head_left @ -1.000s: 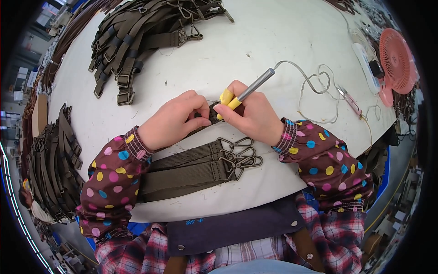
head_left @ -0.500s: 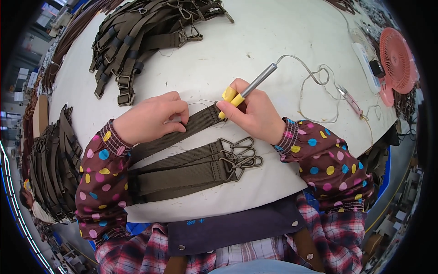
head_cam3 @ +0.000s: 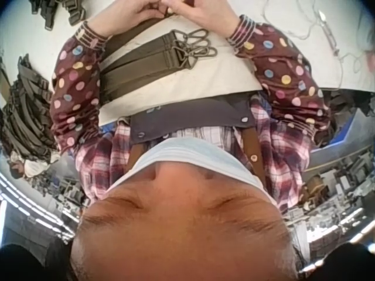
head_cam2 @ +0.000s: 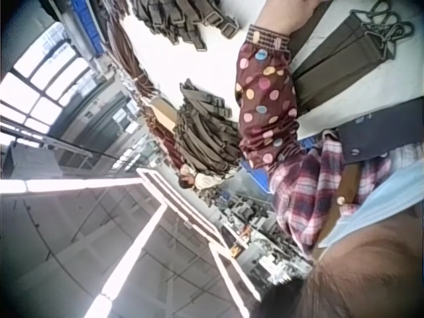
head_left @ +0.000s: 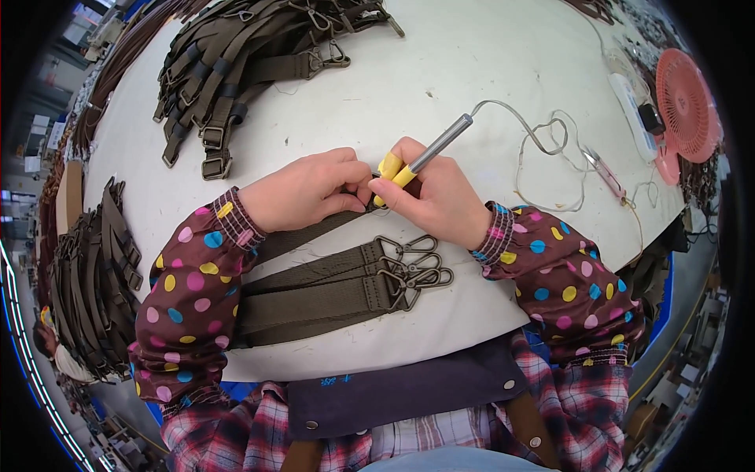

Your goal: Manually assemble and inspect fabric straps with metal clips and plastic buckles.

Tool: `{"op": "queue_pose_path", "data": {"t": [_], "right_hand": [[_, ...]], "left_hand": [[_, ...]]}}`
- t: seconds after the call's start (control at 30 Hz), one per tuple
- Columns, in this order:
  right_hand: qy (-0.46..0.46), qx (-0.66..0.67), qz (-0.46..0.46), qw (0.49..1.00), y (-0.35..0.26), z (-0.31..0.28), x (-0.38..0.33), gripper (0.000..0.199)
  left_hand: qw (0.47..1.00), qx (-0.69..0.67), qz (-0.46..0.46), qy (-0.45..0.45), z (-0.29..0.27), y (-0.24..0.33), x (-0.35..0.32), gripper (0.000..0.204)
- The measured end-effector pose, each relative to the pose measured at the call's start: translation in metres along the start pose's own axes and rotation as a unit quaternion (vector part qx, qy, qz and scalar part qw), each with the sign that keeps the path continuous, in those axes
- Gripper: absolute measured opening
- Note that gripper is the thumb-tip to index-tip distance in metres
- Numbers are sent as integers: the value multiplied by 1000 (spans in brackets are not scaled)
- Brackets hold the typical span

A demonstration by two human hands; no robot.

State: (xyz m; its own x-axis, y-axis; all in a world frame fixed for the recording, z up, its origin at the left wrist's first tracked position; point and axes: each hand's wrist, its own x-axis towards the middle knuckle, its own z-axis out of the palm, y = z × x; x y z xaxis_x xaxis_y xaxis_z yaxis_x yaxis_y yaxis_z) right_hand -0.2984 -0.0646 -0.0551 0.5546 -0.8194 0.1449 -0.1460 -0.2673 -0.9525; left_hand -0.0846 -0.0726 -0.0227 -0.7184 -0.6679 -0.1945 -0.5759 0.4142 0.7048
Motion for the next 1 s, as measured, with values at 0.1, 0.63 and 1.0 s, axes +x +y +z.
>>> {"op": "queue_pose_path", "data": {"t": [0.1, 0.63, 1.0], "right_hand": [[1, -13, -4, 1000, 1, 0, 0, 19], [-3, -60, -17, 998, 5, 2, 1, 19], [-2, -74, -14, 997, 4, 1, 1, 20]], "left_hand": [[1000, 2, 0, 15, 1, 1, 0, 10], [999, 2, -1, 41, 6, 0, -2, 11], [999, 8, -12, 43, 7, 1, -2, 10]]}}
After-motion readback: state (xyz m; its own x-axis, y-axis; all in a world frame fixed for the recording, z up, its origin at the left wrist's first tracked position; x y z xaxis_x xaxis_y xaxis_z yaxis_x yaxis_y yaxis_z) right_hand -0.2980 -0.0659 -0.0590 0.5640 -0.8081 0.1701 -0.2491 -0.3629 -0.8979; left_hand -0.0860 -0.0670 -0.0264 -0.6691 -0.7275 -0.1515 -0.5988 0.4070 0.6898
